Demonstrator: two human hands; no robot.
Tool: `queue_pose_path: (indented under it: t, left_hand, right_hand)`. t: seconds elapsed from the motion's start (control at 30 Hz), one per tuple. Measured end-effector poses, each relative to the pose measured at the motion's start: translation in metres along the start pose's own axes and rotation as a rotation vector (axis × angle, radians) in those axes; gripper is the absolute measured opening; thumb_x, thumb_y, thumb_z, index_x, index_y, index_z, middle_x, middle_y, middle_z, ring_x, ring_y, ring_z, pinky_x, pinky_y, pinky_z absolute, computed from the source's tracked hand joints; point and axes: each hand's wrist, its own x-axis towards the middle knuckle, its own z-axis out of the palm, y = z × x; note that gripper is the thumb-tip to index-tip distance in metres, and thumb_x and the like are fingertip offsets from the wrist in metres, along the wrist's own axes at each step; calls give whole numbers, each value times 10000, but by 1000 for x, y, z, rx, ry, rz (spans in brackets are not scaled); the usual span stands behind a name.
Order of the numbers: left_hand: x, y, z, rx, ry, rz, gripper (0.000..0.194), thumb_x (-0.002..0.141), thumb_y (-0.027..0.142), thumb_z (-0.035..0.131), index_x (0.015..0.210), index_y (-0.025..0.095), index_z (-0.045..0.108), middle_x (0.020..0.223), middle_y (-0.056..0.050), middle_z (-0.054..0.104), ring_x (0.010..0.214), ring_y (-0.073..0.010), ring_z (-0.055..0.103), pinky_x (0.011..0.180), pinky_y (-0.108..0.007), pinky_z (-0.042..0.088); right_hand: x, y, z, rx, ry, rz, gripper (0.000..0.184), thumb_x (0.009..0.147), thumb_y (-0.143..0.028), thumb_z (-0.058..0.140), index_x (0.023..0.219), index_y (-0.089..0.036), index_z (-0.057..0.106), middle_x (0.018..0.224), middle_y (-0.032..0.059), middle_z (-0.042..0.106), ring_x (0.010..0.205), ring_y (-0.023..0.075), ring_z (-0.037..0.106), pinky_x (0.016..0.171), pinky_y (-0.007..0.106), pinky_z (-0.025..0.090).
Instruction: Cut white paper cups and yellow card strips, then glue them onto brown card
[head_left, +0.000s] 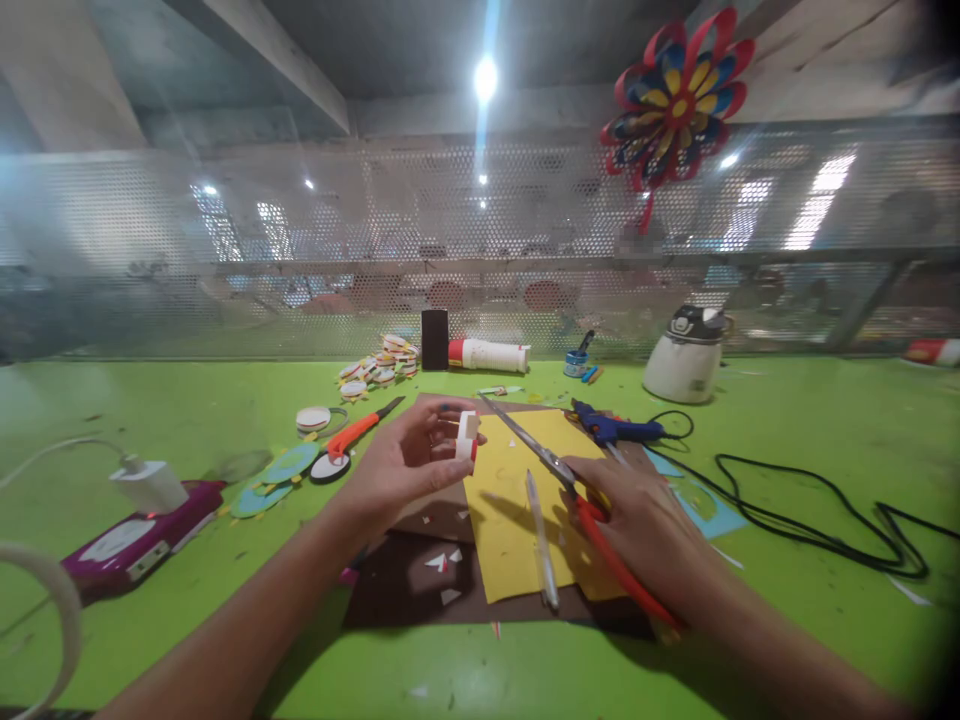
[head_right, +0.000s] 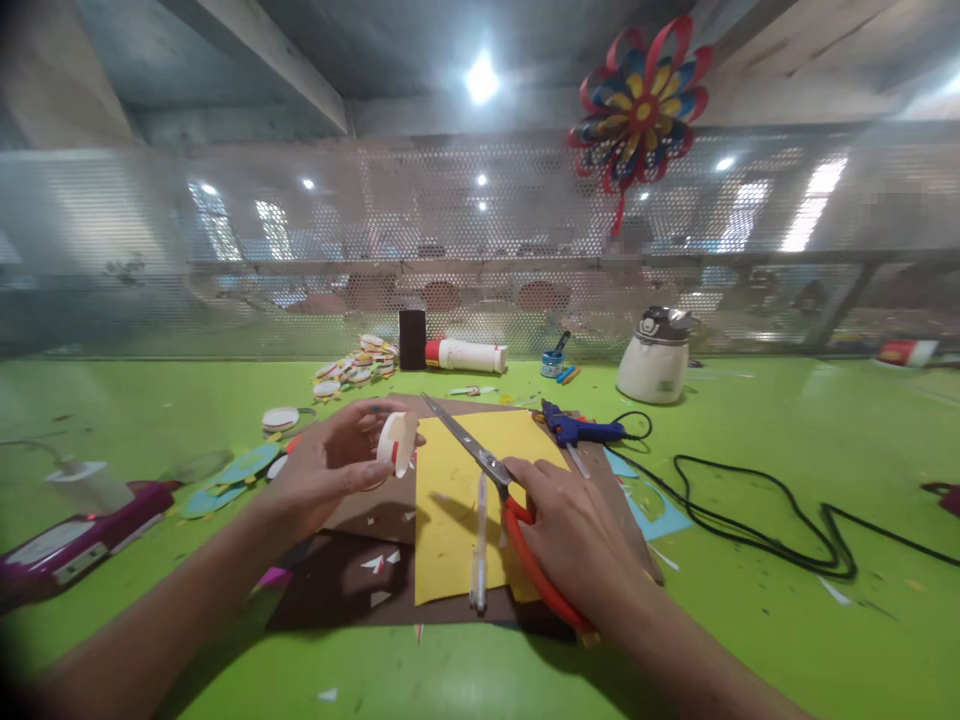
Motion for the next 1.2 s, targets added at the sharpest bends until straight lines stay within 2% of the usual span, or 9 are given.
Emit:
queue_pose_path:
  t: [0.27,0.4,0.6,0.7,0.9,1.03,1.2]
  left_hand:
    - [2,-11,-2,89,22,76,417,712,169,759,1093,213,594,1045,-60,599,947,-175,586,842,-308,480]
    - [4,-15,-4,142,45,108,449,708,187,767,1116,212,580,1077,-70,606,972,-185,586,837,-312,494]
    - [4,-15,-5,292,70,137,531,740,207,739,1241,221,563,1182,-88,545,1083,-222,574,942,-386,501]
    - [4,-17,-6,325,108,144,509,743,209,734,1223,219,566,1202,-81,521,1056,-208,596,954,-397,508]
    - [7,-23,-9,298,205,80,541,723,227,747,1200,186,494,1165,-97,593,949,-189,650,942,-426,517]
    - [7,-25,-8,361,253,92,545,727,255,734,1201,172,477,1144,-107,595,955,-201,659,935,-427,523]
    - [7,-27,-7,550,299,183,522,725,262,728,1172,172,475,1104,-109,587,1041,-237,625,891,-409,549]
  right_hand:
    - [1,-6,4,-30,-98,51,346,853,-147,501,1156,-217,653,965,90,717,900,271,650,759,346,445]
    - [1,-5,6,-38,-115,57,351,845,-141,506,1156,-211,655,981,97,712,911,278,646,753,345,438]
    - [2,-3,9,-56,-122,55,361,843,-142,511,1170,-218,645,991,87,713,924,262,644,776,330,429]
    - [3,-3,8,-80,-114,63,355,848,-145,505,1165,-221,646,970,81,721,914,265,645,747,319,417]
    - [4,-3,6,-142,-90,97,299,834,-135,514,1063,-236,677,889,56,733,831,261,653,649,299,374]
    - [6,3,8,-185,-31,150,306,881,-192,483,1127,-235,660,916,80,730,858,269,653,662,304,385]
    - [11,15,10,-246,34,215,363,914,-390,484,1176,-186,633,971,146,714,918,318,642,718,346,414]
